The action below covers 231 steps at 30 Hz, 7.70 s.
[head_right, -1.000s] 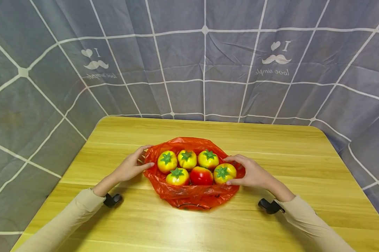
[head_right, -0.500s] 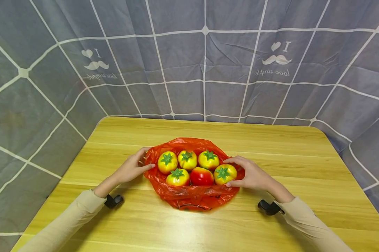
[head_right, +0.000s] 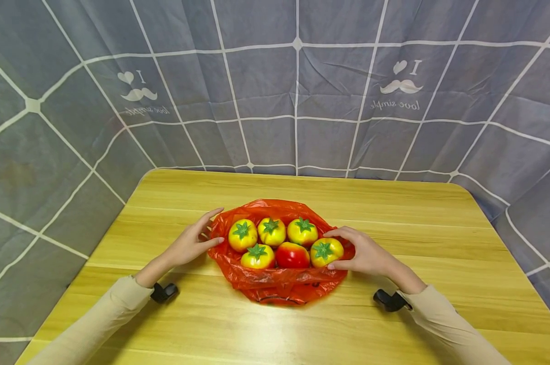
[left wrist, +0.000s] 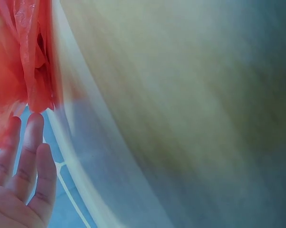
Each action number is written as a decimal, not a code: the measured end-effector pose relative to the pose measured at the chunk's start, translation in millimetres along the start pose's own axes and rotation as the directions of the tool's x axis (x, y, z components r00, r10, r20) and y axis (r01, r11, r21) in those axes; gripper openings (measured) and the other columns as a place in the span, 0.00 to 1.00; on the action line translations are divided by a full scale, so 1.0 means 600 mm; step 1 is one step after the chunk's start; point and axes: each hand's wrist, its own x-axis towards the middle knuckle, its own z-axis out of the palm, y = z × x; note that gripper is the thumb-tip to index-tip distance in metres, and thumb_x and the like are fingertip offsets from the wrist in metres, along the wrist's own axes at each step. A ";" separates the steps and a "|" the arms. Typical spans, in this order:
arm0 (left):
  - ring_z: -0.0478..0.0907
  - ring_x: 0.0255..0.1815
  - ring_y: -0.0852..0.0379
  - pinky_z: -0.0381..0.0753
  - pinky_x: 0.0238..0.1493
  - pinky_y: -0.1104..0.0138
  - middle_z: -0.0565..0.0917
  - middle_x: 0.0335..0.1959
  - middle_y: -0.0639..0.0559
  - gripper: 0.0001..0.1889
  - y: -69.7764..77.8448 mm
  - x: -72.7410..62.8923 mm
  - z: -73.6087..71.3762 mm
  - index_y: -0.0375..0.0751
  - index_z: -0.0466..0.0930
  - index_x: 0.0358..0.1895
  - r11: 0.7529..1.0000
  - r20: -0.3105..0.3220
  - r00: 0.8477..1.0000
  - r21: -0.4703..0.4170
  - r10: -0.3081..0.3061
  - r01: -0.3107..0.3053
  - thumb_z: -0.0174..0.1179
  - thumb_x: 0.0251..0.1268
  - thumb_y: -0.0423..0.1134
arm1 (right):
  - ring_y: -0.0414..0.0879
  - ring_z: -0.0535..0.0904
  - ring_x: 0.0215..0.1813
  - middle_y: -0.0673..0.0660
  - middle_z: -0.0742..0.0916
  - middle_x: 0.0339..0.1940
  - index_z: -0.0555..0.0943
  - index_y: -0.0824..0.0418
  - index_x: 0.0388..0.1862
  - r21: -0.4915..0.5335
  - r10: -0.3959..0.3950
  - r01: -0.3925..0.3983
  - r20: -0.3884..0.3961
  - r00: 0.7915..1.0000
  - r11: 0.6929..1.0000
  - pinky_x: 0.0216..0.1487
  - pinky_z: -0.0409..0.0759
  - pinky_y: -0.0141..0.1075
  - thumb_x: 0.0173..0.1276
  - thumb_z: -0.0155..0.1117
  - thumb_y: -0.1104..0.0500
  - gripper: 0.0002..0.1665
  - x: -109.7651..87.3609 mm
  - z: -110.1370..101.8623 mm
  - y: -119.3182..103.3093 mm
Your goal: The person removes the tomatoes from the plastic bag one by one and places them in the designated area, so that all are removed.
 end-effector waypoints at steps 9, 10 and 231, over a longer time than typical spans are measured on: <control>0.78 0.40 0.57 0.80 0.43 0.67 0.81 0.48 0.48 0.36 -0.001 -0.001 0.001 0.55 0.57 0.74 1.000 0.010 1.000 0.012 -0.005 0.005 0.63 0.64 0.43 | 0.40 0.76 0.54 0.49 0.83 0.54 0.77 0.52 0.59 0.023 0.012 -0.012 0.007 1.000 1.000 0.56 0.77 0.45 0.53 0.76 0.48 0.34 0.000 -0.001 0.003; 0.78 0.40 0.57 0.80 0.43 0.67 0.81 0.48 0.48 0.36 -0.001 -0.001 0.001 0.55 0.57 0.74 1.000 0.011 1.000 0.013 -0.005 0.005 0.63 0.64 0.43 | 0.39 0.76 0.54 0.49 0.83 0.54 0.77 0.52 0.59 0.027 0.012 -0.012 0.008 1.000 1.000 0.56 0.77 0.44 0.54 0.75 0.49 0.33 0.000 -0.002 0.004; 0.79 0.39 0.59 0.81 0.42 0.67 0.77 0.60 0.45 0.38 -0.004 -0.001 0.000 0.53 0.57 0.74 0.998 0.018 1.000 0.069 -0.007 0.006 0.64 0.62 0.39 | 0.24 0.72 0.48 0.27 0.75 0.53 0.73 0.64 0.63 0.119 0.165 -0.133 -0.317 0.934 0.984 0.47 0.68 0.13 0.50 0.76 0.66 0.39 -0.079 -0.106 0.014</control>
